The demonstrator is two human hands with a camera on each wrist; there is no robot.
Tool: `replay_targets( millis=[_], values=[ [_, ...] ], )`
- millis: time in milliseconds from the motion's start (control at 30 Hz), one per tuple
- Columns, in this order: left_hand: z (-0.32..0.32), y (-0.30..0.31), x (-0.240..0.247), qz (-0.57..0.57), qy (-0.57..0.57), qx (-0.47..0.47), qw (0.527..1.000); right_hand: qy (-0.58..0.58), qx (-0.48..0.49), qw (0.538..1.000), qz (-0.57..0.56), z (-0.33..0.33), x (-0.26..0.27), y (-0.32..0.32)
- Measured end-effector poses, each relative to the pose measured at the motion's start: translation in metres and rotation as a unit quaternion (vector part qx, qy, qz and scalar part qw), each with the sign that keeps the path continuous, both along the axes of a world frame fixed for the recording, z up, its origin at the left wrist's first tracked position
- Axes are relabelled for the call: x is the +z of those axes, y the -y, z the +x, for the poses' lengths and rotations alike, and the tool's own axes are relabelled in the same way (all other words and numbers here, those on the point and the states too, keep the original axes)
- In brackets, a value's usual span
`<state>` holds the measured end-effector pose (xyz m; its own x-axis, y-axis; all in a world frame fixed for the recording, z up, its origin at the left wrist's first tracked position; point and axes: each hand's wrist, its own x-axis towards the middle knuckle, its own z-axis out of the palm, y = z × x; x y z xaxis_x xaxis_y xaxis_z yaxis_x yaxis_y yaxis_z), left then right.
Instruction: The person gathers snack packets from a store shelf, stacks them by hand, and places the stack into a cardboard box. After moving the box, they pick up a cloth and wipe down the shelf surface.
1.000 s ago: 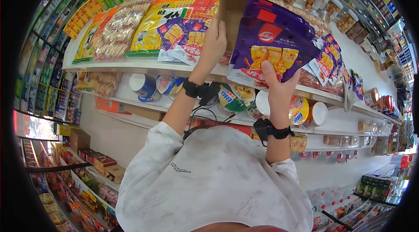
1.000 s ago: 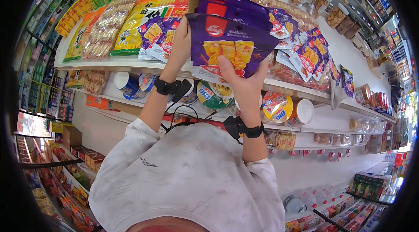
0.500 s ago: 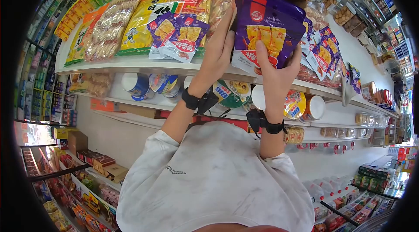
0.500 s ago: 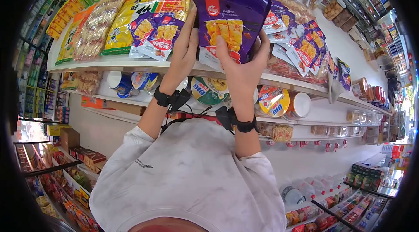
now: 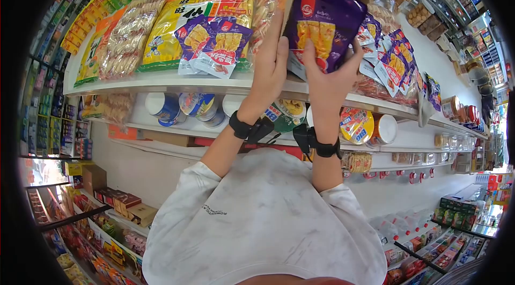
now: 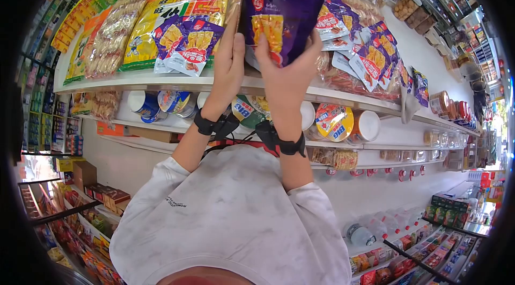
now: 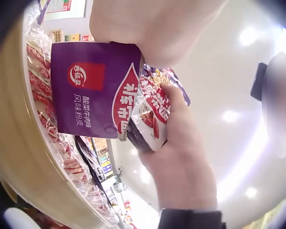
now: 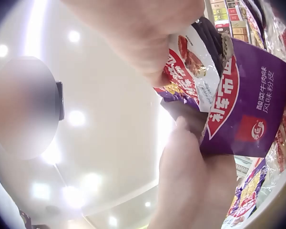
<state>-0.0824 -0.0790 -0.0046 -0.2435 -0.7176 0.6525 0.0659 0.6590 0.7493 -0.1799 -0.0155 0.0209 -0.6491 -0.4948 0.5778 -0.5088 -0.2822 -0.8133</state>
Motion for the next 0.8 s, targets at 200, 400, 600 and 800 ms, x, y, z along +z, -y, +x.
replay_targets(
  millis=[200,400,600,800],
  values=[
    [-0.002,0.001,-0.004,-0.012,-0.002,-0.010,1.000,0.014,0.090,0.990,0.108,-0.003,0.007,0.013],
    [0.000,0.006,-0.008,-0.005,-0.009,0.000,1.000,-0.080,0.158,0.974,0.143,-0.043,0.004,0.027],
    [-0.004,0.005,-0.008,-0.002,-0.032,-0.002,0.999,-0.038,0.133,0.985,0.102,-0.037,-0.005,0.029],
    [0.000,0.004,-0.007,0.005,-0.031,0.004,0.999,-0.056,0.246,0.967,0.043,-0.048,0.005,0.017]
  ],
)
